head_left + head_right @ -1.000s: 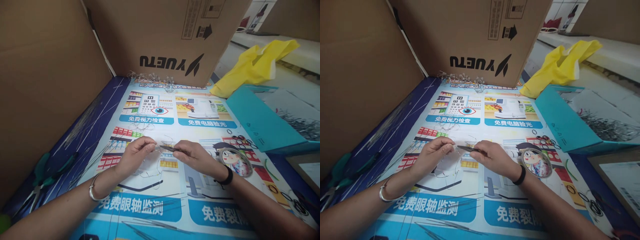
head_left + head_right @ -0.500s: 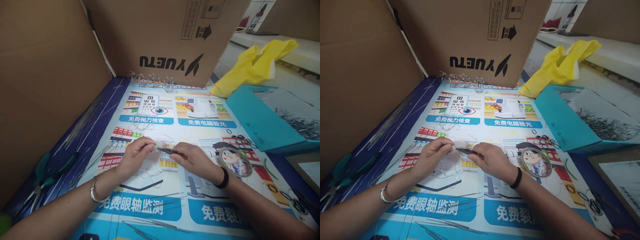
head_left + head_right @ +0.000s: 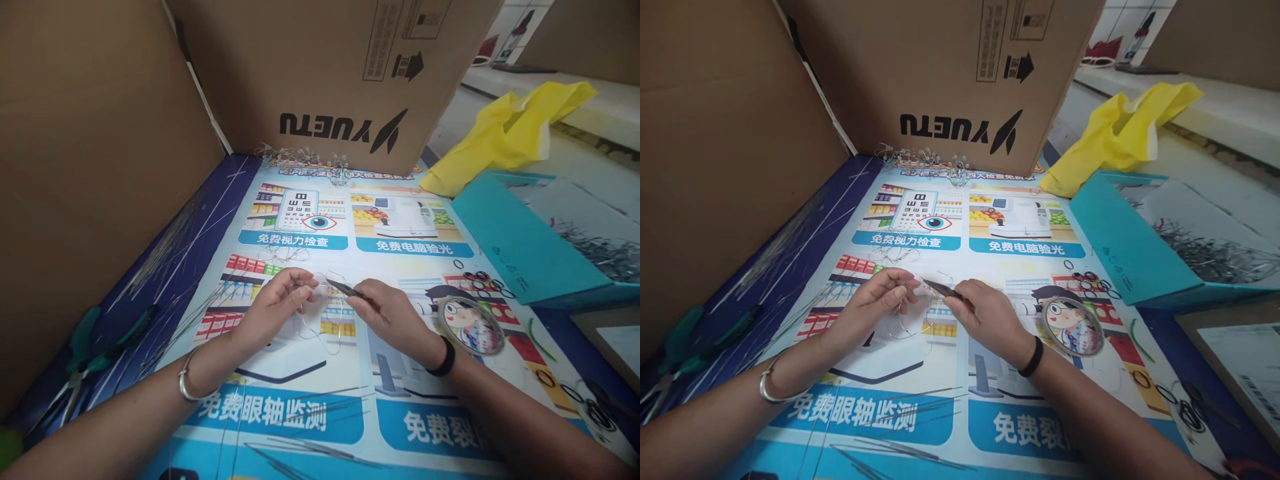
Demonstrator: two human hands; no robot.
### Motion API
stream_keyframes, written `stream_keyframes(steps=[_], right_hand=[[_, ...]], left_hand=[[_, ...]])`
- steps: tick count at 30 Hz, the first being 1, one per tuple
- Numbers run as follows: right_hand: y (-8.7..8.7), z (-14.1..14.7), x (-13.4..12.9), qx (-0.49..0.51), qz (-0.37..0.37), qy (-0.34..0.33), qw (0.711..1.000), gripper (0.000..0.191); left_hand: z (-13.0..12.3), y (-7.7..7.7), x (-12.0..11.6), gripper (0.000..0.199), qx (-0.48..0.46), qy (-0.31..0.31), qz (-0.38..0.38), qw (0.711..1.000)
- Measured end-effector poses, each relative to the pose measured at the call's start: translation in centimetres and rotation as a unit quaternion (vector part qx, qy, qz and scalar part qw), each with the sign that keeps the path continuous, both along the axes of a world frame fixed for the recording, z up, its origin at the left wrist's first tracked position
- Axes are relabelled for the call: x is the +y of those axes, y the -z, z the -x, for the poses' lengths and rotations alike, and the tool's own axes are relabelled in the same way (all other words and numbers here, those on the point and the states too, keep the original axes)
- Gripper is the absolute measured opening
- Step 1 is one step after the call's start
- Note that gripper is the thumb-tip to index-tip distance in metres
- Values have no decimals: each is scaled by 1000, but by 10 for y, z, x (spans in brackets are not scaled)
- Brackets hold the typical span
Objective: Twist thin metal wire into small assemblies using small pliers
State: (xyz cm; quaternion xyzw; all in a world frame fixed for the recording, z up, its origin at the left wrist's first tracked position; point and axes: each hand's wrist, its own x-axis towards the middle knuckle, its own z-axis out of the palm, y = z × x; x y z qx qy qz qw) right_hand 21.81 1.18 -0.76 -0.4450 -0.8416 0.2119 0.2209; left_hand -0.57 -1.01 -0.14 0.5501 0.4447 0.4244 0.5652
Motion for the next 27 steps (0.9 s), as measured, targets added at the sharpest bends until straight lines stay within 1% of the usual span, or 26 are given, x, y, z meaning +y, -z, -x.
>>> stream_keyframes(steps=[3, 6, 11, 14, 17, 21, 27], right_hand=[[0, -1, 1, 12, -6, 21, 1000, 33], [0, -1, 1, 23, -17, 35, 999, 31], [2, -2, 1, 26, -36, 32, 998, 31], [5, -4, 1, 23, -52, 25, 998, 30], [8, -4, 3, 18, -67, 22, 997, 30], [9, -5, 3, 24, -87, 18, 996, 29], [8, -6, 0, 34, -140, -14, 990, 25]], left_hand=[[-1, 0, 0, 25, -10, 23, 21, 999], [-2, 1, 0, 22, 4, 27, 34, 999], [-3, 0, 1, 15, 27, -14, 57, 998], [-2, -1, 1, 15, 46, -51, 47, 997], [-2, -1, 1, 16, 70, -72, 28, 995], [-1, -2, 1, 16, 75, -70, 22, 994], [-2, -5, 1, 19, 69, -67, 36, 995]])
